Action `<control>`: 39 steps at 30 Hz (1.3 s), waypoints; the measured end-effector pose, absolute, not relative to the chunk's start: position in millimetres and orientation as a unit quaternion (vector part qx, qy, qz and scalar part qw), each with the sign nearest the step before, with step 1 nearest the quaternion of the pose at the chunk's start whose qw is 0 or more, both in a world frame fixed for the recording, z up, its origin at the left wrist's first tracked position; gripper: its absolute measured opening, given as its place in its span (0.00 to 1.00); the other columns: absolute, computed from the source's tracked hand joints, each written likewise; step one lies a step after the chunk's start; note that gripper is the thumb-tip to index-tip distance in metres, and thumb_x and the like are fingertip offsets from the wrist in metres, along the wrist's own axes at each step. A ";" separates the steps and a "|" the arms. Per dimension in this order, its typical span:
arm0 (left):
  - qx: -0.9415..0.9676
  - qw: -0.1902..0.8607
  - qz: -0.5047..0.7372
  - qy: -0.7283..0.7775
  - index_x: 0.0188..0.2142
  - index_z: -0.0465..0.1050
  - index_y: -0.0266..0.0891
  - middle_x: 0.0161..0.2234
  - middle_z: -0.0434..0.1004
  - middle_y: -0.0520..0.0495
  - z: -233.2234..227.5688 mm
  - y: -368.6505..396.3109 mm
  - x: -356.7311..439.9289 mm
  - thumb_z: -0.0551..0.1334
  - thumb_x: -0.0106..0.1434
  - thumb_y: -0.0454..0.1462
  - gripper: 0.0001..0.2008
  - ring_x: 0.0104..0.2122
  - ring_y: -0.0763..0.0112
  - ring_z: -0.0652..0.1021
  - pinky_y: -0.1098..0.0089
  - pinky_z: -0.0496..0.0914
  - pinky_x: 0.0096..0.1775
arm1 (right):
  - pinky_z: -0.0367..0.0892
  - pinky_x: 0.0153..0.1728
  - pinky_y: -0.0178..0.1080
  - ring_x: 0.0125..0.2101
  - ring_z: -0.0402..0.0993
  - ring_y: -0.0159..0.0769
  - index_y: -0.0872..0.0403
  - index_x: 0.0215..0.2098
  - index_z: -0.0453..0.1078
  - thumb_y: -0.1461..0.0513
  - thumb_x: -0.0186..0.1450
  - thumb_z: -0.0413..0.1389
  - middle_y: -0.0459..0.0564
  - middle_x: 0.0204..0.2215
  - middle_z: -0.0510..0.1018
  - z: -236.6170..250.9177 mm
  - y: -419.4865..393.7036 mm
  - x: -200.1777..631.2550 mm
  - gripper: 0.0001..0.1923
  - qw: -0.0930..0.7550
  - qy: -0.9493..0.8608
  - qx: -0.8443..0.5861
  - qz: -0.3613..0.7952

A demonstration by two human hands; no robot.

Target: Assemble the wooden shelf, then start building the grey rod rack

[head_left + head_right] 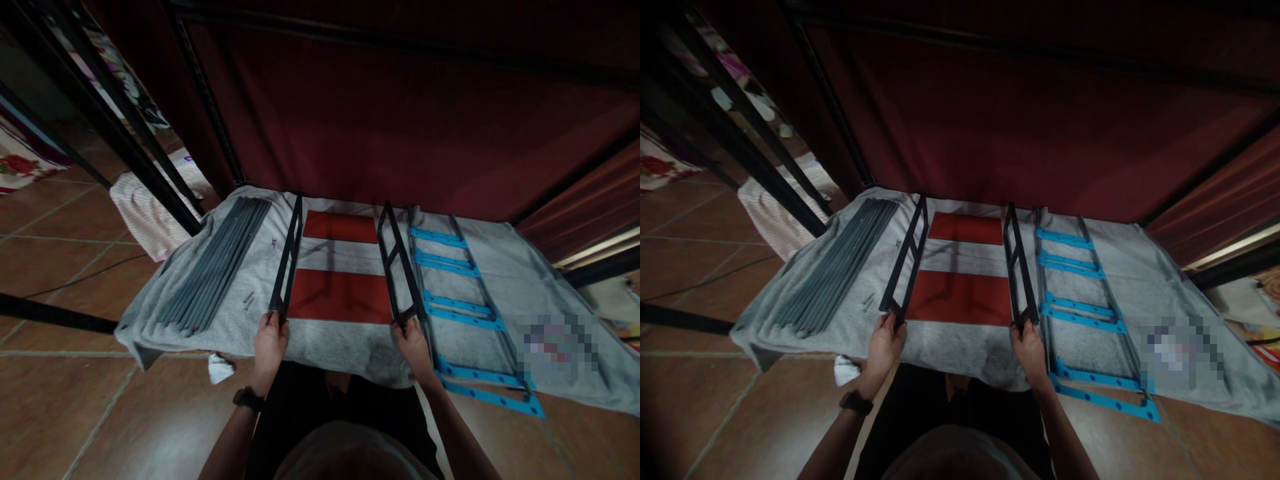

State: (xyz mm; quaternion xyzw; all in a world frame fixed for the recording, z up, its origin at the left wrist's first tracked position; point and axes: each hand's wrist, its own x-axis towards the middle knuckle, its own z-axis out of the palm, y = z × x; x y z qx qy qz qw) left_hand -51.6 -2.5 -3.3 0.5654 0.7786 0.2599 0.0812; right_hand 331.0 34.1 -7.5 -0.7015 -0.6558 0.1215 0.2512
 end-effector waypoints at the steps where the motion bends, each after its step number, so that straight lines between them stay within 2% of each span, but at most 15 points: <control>1: 0.560 0.090 0.270 0.778 0.48 0.71 0.33 0.44 0.73 0.36 -4.4 -1.6 -53.0 0.56 0.65 0.36 0.14 0.41 0.57 0.77 0.59 0.74 0.47 | 0.69 0.51 0.50 0.46 0.74 0.49 0.58 0.53 0.67 0.54 0.67 0.45 0.61 0.43 0.76 -7.9 34.1 331.0 0.23 0.248 -0.655 -0.703 0.120; 6: 0.541 0.134 0.299 0.774 0.47 0.71 0.35 0.44 0.73 0.38 -3.5 0.5 -56.3 0.57 0.62 0.35 0.14 0.42 0.58 0.77 0.60 0.74 0.48 | 0.68 0.53 0.50 0.49 0.73 0.50 0.59 0.54 0.66 0.55 0.67 0.45 0.62 0.45 0.75 -8.3 34.4 331.0 0.23 0.240 -0.665 -0.699 0.108; 9: 0.536 0.132 0.295 0.780 0.48 0.71 0.34 0.44 0.72 0.37 -0.6 0.3 -54.5 0.57 0.63 0.35 0.15 0.43 0.57 0.77 0.60 0.73 0.49 | 0.67 0.54 0.50 0.50 0.73 0.50 0.60 0.55 0.66 0.55 0.68 0.45 0.63 0.46 0.75 -7.6 34.6 331.6 0.24 0.235 -0.667 -0.698 0.116; 15: 0.545 0.115 0.265 0.787 0.49 0.71 0.32 0.42 0.73 0.38 3.1 3.0 -54.0 0.57 0.64 0.35 0.15 0.40 0.60 0.77 0.63 0.72 0.45 | 0.68 0.54 0.48 0.50 0.75 0.47 0.58 0.52 0.67 0.56 0.68 0.45 0.61 0.46 0.76 -4.6 35.6 329.9 0.21 0.248 -0.664 -0.693 0.133; 22: 0.533 0.085 0.195 0.819 0.50 0.72 0.32 0.43 0.73 0.38 21.0 2.5 -48.9 0.56 0.65 0.36 0.15 0.34 0.64 0.77 0.66 0.69 0.37 | 0.70 0.47 0.44 0.44 0.78 0.47 0.58 0.46 0.71 0.56 0.69 0.44 0.62 0.41 0.79 0.1 41.4 326.3 0.18 0.233 -0.649 -0.715 0.118; 27: 0.532 0.083 0.212 0.815 0.49 0.72 0.31 0.43 0.74 0.37 25.2 0.6 -51.4 0.57 0.65 0.35 0.15 0.35 0.63 0.77 0.66 0.69 0.37 | 0.71 0.45 0.44 0.42 0.79 0.47 0.60 0.46 0.70 0.57 0.70 0.43 0.64 0.42 0.80 0.9 45.2 327.5 0.19 0.246 -0.660 -0.701 0.114; 31: 0.532 0.080 0.216 0.814 0.49 0.73 0.32 0.44 0.74 0.37 19.2 1.7 -57.1 0.56 0.65 0.35 0.15 0.34 0.64 0.77 0.67 0.69 0.35 | 0.71 0.43 0.42 0.39 0.79 0.45 0.59 0.41 0.72 0.57 0.70 0.43 0.63 0.38 0.81 -2.6 44.7 325.2 0.18 0.223 -0.660 -0.708 0.115; 35: 0.518 0.105 0.248 0.812 0.42 0.74 0.32 0.39 0.76 0.39 9.1 4.2 -63.4 0.59 0.62 0.36 0.12 0.35 0.61 0.77 0.65 0.70 0.37 | 0.71 0.42 0.41 0.37 0.79 0.43 0.60 0.43 0.72 0.56 0.71 0.42 0.63 0.38 0.81 -5.4 41.7 321.2 0.21 0.199 -0.660 -0.718 0.101; 39: 0.528 0.095 0.249 0.806 0.44 0.74 0.33 0.40 0.75 0.38 7.0 3.0 -64.2 0.57 0.63 0.39 0.14 0.34 0.62 0.77 0.64 0.70 0.37 | 0.71 0.43 0.39 0.38 0.79 0.42 0.59 0.45 0.73 0.57 0.71 0.43 0.61 0.40 0.81 -5.0 39.9 317.6 0.20 0.203 -0.659 -0.719 0.091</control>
